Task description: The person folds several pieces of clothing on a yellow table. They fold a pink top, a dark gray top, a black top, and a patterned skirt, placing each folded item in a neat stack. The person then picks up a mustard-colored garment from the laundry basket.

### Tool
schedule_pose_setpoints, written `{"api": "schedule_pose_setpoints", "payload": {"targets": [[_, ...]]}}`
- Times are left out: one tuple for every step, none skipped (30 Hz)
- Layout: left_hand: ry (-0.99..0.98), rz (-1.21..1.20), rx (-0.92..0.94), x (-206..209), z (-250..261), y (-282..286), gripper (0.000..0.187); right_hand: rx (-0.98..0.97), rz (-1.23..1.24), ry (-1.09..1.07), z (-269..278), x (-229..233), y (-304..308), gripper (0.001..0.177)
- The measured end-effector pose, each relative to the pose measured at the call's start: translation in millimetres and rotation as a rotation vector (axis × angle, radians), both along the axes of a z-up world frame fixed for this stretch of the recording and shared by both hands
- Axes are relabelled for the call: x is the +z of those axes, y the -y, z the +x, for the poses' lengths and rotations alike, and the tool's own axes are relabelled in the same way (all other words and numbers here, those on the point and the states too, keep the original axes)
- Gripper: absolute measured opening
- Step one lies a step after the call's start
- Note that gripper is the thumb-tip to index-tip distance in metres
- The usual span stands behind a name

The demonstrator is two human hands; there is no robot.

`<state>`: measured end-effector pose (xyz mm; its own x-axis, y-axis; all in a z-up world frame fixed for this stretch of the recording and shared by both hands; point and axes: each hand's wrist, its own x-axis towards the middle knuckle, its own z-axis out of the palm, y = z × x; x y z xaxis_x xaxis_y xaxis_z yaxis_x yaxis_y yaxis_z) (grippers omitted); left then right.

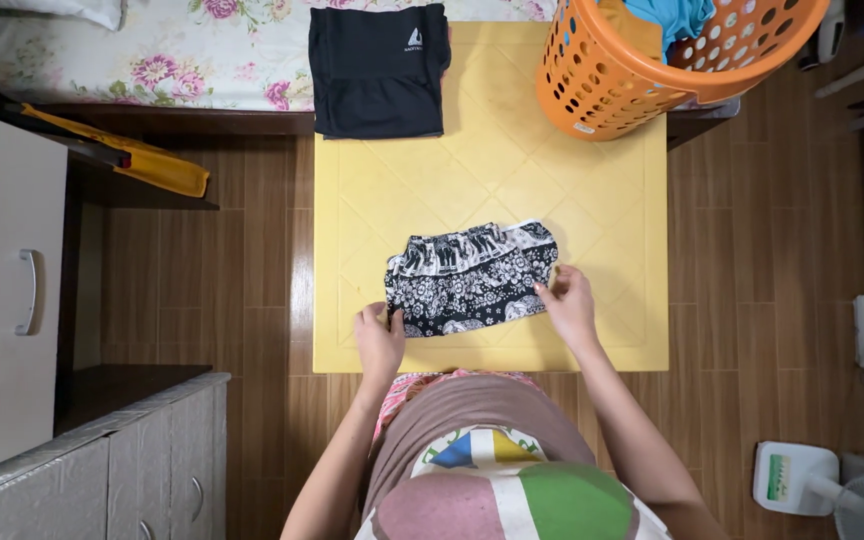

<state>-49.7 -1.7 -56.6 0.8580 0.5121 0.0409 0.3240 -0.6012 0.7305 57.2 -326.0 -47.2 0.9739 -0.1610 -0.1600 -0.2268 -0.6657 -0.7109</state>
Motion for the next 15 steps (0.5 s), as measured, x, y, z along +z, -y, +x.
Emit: {"api": "schedule_pose_setpoints", "payload": {"targets": [[-0.022, -0.027, 0.020, 1.6, 2.8, -0.3, 0.036, -0.012, -0.029, -0.038, 3.0, 2.2, -3.0, 0.058], [-0.041, -0.053, 0.040, 3.0, 6.5, -0.5, 0.039, -0.023, -0.058, -0.075, 6.9, 4.5, -6.4, 0.059], [-0.135, -0.175, 0.069, 4.3, 10.2, -0.5, 0.041, -0.034, -0.088, -0.111, 10.3, 7.1, -10.0, 0.061], [-0.228, -0.297, 0.096, 5.3, 14.9, 0.1, 0.043, -0.031, -0.123, -0.166, 13.9, 10.0, -13.8, 0.063], [-0.321, -0.419, 0.122, 5.9, 18.9, 1.5, 0.045, -0.027, -0.158, -0.222, 16.8, 12.9, -17.3, 0.066], [-0.343, -0.315, 0.094, 5.4, 22.7, 4.3, 0.046, -0.024, -0.195, -0.277, 19.8, 15.4, -20.4, 0.069], [-0.365, -0.210, 0.065, 4.3, 26.7, 7.7, 0.048, -0.015, -0.213, -0.298, 22.9, 17.3, -23.8, 0.070], [-0.386, -0.104, 0.035, 3.5, 29.3, 10.2, 0.050, -0.007, -0.230, -0.318, 24.6, 19.0, -27.5, 0.071], [-0.351, -0.021, 0.022, 2.3, 32.3, 12.3, 0.049, 0.001, -0.248, -0.338, 26.4, 20.2, -31.1, 0.072], [-0.316, 0.061, 0.006, 1.0, 35.2, 15.8, 0.049, 0.025, -0.247, -0.356, 27.4, 21.4, -33.1, 0.068], [-0.280, 0.142, -0.010, 0.0, 37.2, 18.2, 0.048, 0.048, -0.246, -0.374, 28.0, 22.0, -34.8, 0.065], [-0.248, 0.162, -0.015, -0.7, 39.3, 20.4, 0.046, 0.071, -0.245, -0.390, 29.5, 22.5, -35.4, 0.061], [-0.215, 0.182, -0.019, -0.9, 40.9, 22.2, 0.044, 0.113, -0.260, -0.267, 28.8, 22.9, -35.8, 0.059], [-0.180, 0.205, -0.022, -0.6, 43.9, 22.0, 0.042, 0.157, -0.271, -0.140, 28.3, 22.7, -37.7, 0.056], [-0.262, 0.102, -0.026, -0.1, 46.6, 21.6, 0.041, 0.201, -0.282, -0.013, 29.0, 22.4, -38.7, 0.054]]}}
